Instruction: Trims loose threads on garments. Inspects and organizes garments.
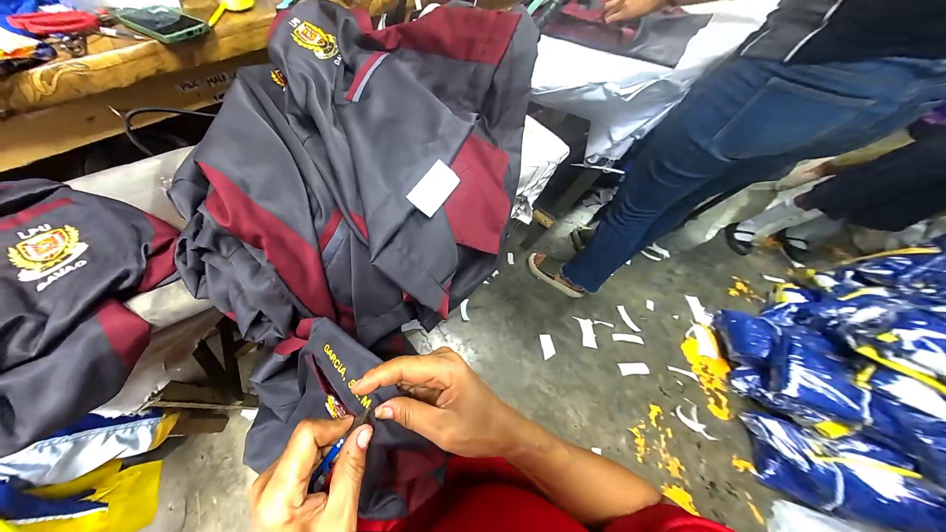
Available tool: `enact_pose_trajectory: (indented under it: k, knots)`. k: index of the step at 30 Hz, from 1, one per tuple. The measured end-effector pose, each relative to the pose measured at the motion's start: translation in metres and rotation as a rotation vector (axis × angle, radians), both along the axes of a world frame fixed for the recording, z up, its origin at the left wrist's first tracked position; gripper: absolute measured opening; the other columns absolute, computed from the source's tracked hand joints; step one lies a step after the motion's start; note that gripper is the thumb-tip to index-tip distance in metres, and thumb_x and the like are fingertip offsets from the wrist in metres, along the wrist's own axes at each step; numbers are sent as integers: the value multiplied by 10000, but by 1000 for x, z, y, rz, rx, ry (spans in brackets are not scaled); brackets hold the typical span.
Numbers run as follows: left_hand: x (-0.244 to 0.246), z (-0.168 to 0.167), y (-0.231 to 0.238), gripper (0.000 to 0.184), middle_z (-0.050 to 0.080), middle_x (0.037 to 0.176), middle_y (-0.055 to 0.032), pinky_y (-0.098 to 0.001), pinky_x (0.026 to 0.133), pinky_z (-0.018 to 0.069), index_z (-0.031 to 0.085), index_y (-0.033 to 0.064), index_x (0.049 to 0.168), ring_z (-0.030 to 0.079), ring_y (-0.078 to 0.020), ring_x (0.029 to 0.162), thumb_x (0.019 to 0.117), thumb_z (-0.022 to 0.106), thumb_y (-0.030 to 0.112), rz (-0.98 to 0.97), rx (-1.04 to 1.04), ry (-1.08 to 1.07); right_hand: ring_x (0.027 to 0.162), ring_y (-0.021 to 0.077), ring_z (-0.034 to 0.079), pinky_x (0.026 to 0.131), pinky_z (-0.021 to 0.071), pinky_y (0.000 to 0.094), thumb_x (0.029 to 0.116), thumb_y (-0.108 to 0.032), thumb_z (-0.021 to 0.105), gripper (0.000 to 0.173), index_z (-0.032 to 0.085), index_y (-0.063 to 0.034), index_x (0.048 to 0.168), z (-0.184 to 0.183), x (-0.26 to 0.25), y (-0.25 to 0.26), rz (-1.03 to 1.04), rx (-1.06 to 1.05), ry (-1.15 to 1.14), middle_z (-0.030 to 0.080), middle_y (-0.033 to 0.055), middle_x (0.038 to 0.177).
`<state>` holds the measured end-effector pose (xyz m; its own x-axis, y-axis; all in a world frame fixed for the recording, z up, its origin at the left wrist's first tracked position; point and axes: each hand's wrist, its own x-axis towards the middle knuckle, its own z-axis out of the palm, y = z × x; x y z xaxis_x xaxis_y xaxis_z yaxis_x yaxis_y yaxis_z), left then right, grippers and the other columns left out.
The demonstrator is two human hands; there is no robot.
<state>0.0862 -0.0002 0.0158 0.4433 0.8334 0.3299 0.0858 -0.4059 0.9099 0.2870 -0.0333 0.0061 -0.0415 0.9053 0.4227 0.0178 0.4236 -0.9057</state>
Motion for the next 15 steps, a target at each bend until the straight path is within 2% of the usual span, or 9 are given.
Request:
enact_pose_trajectory:
  k: [4, 8, 12, 15]
  knots:
    - [1, 1, 1, 78, 730, 797, 24, -162, 563, 575, 678, 19, 1010, 666, -16, 620, 947, 698, 60, -9, -47, -58, 868, 13, 668, 784, 559, 173, 925, 84, 638, 259, 674, 96, 1181, -2, 1, 2, 46, -21, 91, 729, 106, 1099]
    - [-3, -4, 2, 196, 728, 914, -11, -174, 702, 604, 685, -11, 1082, 688, -12, 758, 948, 727, 126, 57, 107, 10, 947, 30, 669, 847, 559, 199, 904, 112, 645, 269, 676, 87, 1170, -8, 6, 6, 103, -24, 212, 720, 77, 1133]
    - [-2, -4, 0, 219, 741, 936, -81, -161, 807, 579, 710, -30, 1036, 698, -17, 862, 965, 716, 177, 87, 290, 123, 922, 39, 674, 841, 566, 214, 885, 106, 673, 256, 680, 76, 1139, -11, 5, 9, 94, -24, 260, 726, 62, 1087]
    - [0, -5, 1, 236, 747, 934, -103, -160, 833, 567, 723, -29, 1019, 706, -34, 887, 980, 699, 202, 117, 367, 178, 896, 42, 678, 826, 572, 215, 874, 112, 677, 258, 678, 75, 1130, -10, 3, 8, 76, -28, 258, 727, 60, 1057]
